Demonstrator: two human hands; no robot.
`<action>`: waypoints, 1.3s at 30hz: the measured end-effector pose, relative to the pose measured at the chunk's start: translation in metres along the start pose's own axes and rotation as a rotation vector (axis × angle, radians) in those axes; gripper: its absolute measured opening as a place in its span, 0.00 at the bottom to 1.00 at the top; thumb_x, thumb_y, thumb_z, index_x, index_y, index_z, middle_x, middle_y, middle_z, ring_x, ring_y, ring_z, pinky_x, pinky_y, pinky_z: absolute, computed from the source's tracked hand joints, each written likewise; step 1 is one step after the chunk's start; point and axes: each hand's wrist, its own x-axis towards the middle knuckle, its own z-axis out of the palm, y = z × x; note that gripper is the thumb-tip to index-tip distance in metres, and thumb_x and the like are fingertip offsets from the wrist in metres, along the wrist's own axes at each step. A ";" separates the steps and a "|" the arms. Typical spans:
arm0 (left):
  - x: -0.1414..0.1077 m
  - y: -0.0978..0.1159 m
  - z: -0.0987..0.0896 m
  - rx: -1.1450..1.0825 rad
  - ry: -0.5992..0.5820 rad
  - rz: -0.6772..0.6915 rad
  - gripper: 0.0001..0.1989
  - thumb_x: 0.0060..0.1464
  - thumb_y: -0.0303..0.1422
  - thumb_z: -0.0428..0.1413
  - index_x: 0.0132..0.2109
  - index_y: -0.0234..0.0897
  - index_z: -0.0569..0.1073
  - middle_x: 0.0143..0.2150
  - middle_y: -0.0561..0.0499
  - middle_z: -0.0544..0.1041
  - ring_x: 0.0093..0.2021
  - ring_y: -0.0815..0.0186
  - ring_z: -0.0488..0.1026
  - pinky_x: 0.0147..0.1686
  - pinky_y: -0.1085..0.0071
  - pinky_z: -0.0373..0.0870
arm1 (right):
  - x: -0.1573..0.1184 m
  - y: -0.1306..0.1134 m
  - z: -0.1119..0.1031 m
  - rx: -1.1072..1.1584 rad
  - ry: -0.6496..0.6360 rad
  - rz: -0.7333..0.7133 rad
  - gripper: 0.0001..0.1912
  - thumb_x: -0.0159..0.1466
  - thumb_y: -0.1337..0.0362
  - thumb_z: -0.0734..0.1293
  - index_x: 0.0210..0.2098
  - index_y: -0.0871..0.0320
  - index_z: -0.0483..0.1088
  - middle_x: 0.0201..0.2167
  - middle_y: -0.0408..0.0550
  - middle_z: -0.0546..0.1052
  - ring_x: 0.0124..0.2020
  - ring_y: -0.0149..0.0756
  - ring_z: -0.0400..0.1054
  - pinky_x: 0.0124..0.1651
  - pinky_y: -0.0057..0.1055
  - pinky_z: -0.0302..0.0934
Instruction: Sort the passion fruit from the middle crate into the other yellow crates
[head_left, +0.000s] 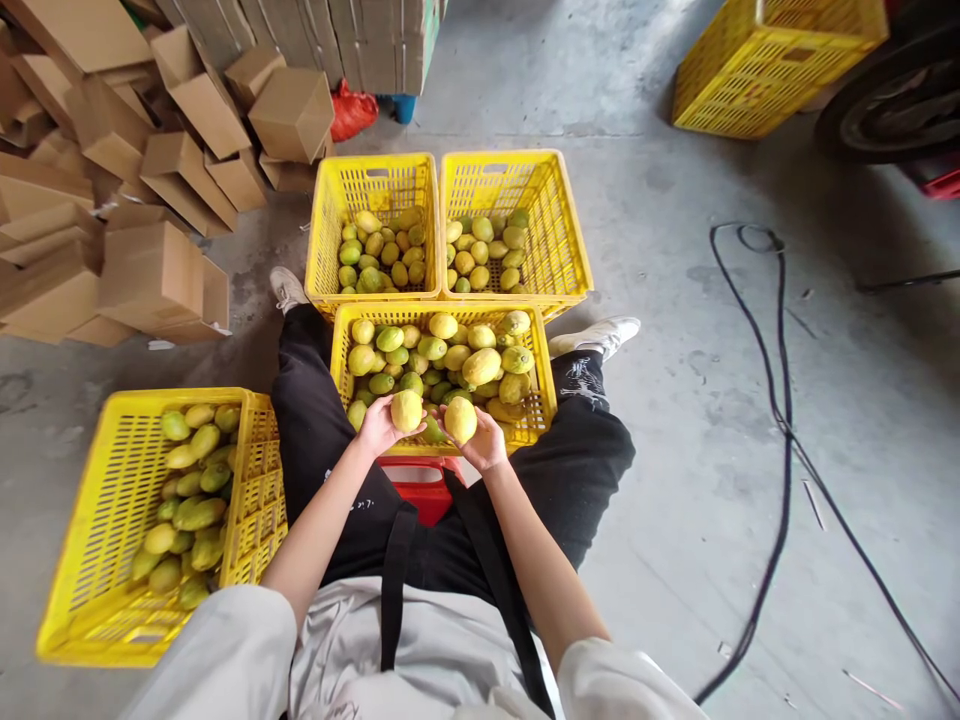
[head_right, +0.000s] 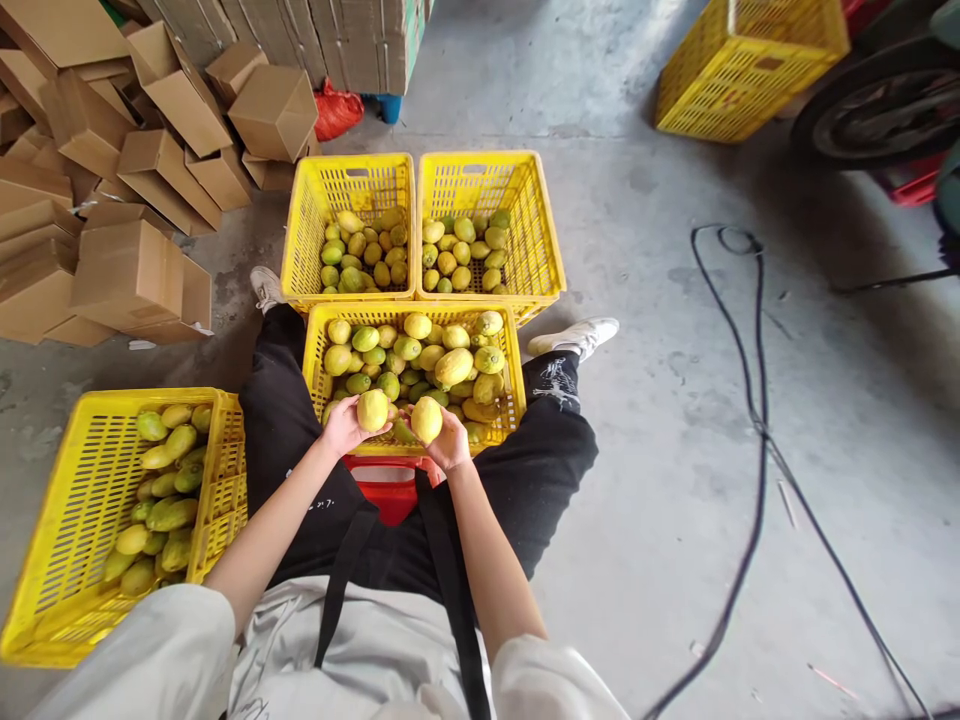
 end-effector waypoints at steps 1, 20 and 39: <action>0.001 -0.001 -0.001 0.013 -0.008 0.006 0.14 0.60 0.34 0.48 0.48 0.32 0.72 0.44 0.40 0.79 0.48 0.51 0.77 0.51 0.46 0.70 | 0.000 0.000 0.000 -0.006 0.001 -0.001 0.15 0.61 0.58 0.66 0.44 0.59 0.70 0.41 0.55 0.80 0.49 0.49 0.75 0.49 0.48 0.72; 0.001 0.000 0.001 0.006 0.053 -0.078 0.19 0.64 0.39 0.44 0.44 0.30 0.74 0.39 0.38 0.79 0.42 0.54 0.79 0.43 0.54 0.74 | 0.000 -0.002 0.000 0.025 0.059 -0.045 0.16 0.54 0.59 0.67 0.41 0.58 0.70 0.42 0.53 0.80 0.48 0.51 0.74 0.44 0.49 0.73; 0.004 -0.007 -0.001 0.089 0.022 0.002 0.14 0.60 0.39 0.53 0.39 0.31 0.74 0.36 0.43 0.78 0.36 0.63 0.77 0.40 0.65 0.76 | 0.001 0.001 -0.001 -0.049 0.046 -0.104 0.14 0.57 0.61 0.72 0.41 0.56 0.71 0.40 0.48 0.80 0.37 0.35 0.76 0.34 0.27 0.74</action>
